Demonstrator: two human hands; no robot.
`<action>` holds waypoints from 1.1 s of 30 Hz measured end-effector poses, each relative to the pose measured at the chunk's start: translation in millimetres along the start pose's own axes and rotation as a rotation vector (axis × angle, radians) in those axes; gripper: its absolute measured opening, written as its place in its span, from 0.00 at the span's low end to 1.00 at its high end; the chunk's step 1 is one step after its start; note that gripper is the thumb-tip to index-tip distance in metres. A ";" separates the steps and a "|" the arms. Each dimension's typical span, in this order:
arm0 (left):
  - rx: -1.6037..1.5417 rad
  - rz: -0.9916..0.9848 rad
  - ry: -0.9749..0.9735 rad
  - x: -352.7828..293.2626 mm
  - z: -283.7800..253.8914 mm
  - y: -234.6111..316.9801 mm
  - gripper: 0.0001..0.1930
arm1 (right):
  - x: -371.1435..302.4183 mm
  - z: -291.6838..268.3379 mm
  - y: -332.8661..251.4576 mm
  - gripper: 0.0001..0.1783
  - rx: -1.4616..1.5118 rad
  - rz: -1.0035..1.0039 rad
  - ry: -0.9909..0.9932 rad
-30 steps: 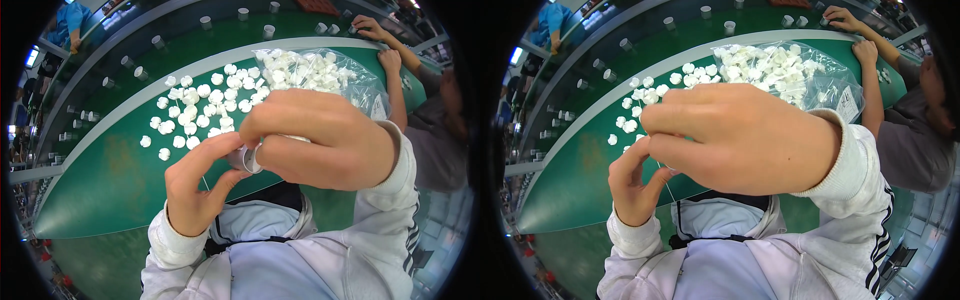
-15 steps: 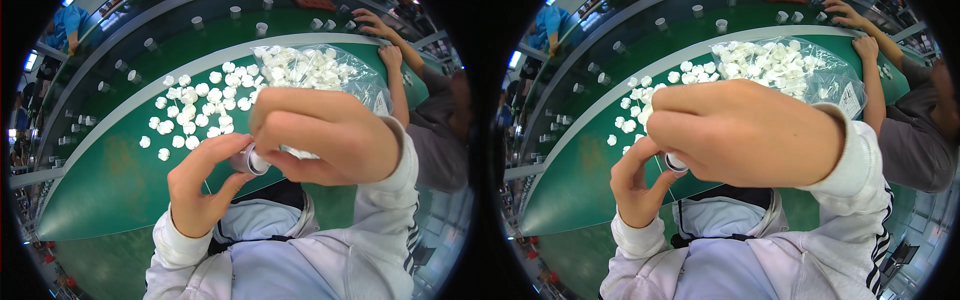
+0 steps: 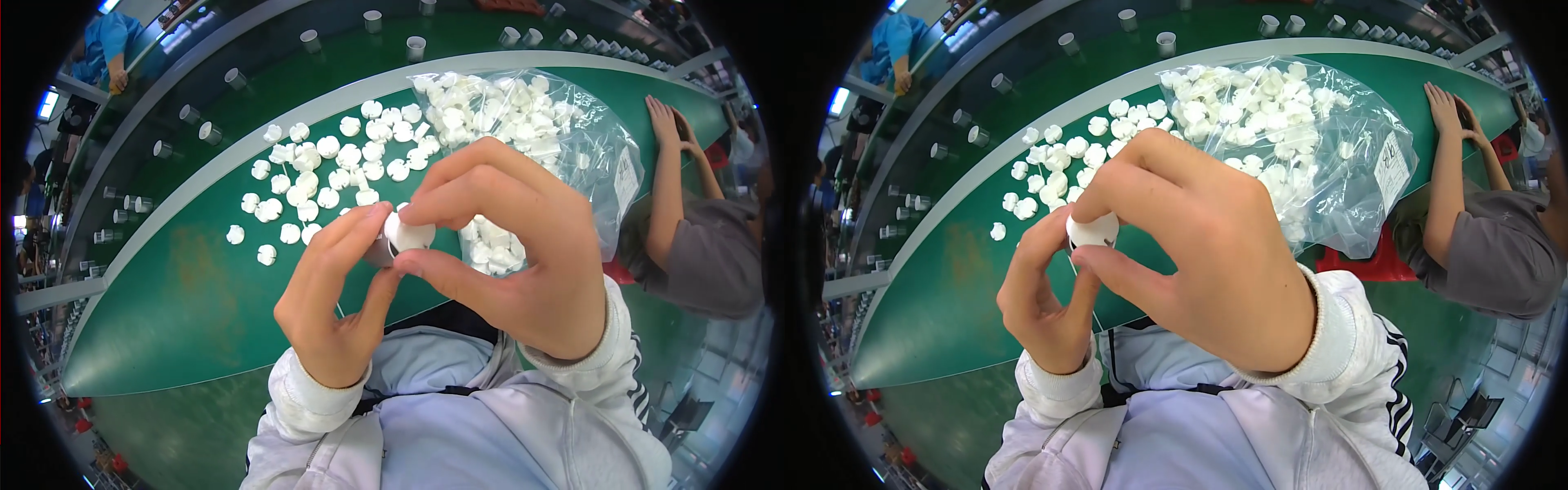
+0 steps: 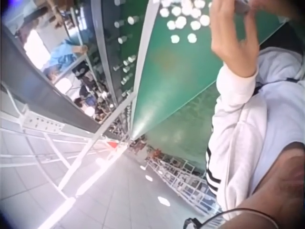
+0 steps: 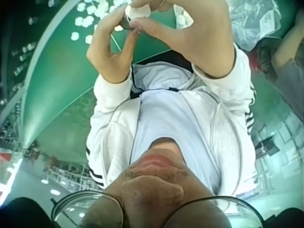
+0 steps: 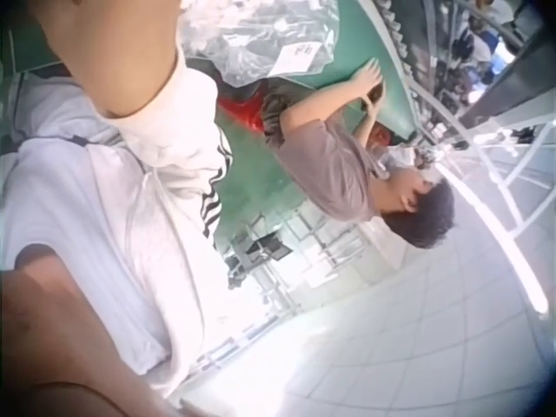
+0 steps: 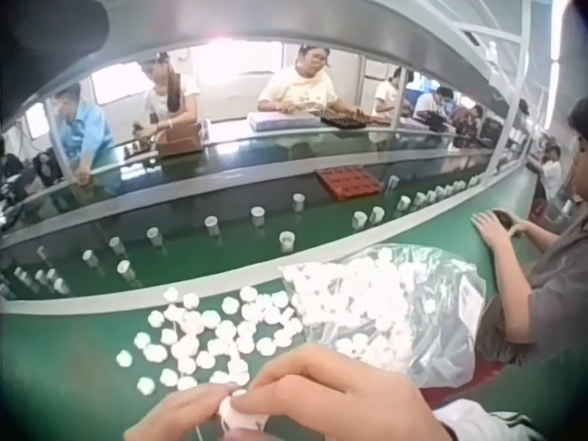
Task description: The person inserts small white circular components into silver ring-shaped housings by hand at a production workbench.
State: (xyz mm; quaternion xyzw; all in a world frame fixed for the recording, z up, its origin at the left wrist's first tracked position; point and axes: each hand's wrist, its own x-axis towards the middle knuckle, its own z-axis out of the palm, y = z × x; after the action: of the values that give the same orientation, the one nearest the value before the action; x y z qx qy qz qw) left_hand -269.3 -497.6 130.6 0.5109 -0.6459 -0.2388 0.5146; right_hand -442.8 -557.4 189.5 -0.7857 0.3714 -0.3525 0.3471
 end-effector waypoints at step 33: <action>-0.085 0.129 0.038 6.6 27.5 -21.5 0.24 | -15.8 1.3 38.8 0.19 -0.228 -0.426 0.176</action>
State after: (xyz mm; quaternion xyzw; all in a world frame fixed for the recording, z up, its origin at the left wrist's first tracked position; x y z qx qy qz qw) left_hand -285.0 -517.4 105.7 0.4501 -0.6570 -0.2226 0.5623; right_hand -462.4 -562.7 152.9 -0.8466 0.2637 -0.4403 0.1407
